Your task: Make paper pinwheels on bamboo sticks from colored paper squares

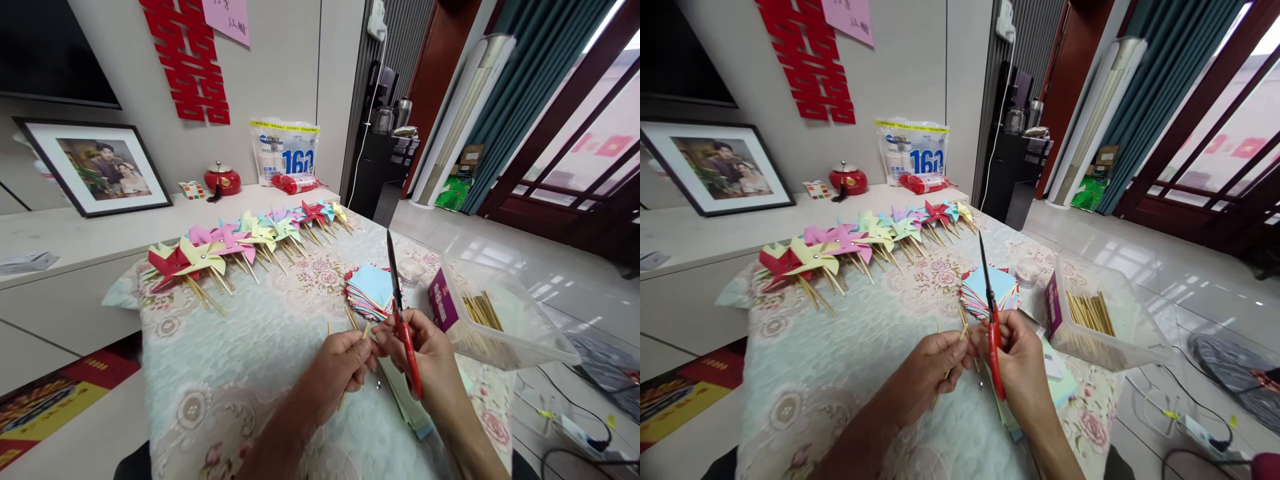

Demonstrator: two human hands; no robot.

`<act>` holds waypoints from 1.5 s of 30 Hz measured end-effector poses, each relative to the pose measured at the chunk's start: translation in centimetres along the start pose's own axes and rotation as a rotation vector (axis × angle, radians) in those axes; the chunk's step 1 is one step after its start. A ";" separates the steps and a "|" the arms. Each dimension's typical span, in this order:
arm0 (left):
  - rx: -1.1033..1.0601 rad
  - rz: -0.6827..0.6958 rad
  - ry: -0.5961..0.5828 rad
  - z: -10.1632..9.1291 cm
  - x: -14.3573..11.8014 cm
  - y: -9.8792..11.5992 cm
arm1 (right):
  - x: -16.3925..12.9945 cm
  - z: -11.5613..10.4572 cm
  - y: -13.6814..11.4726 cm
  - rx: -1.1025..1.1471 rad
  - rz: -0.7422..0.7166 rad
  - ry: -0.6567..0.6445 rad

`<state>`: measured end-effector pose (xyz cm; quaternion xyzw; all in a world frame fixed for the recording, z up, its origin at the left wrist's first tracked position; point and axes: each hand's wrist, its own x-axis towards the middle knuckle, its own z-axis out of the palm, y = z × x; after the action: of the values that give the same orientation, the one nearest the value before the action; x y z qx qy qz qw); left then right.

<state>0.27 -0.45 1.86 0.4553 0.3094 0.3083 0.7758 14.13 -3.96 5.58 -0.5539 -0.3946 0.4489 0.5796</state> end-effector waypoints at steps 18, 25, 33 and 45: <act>0.039 -0.012 0.043 0.4 0.2 -0.8 | 0.0 -1.0 2.3 0.135 0.019 -0.021; -0.054 -0.042 0.062 0.8 0.0 -0.1 | 0.0 -1.6 2.5 0.171 0.050 -0.048; 0.000 0.045 0.253 0.2 0.2 0.4 | -0.3 -0.9 2.3 0.050 -0.041 0.012; -0.031 0.137 0.415 -2.2 0.2 1.9 | -3.5 -4.0 0.0 -0.834 0.045 -0.355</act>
<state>-1.65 1.53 2.65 0.3899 0.4259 0.4521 0.6798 16.94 -8.49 5.44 -0.6630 -0.6228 0.3520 0.2206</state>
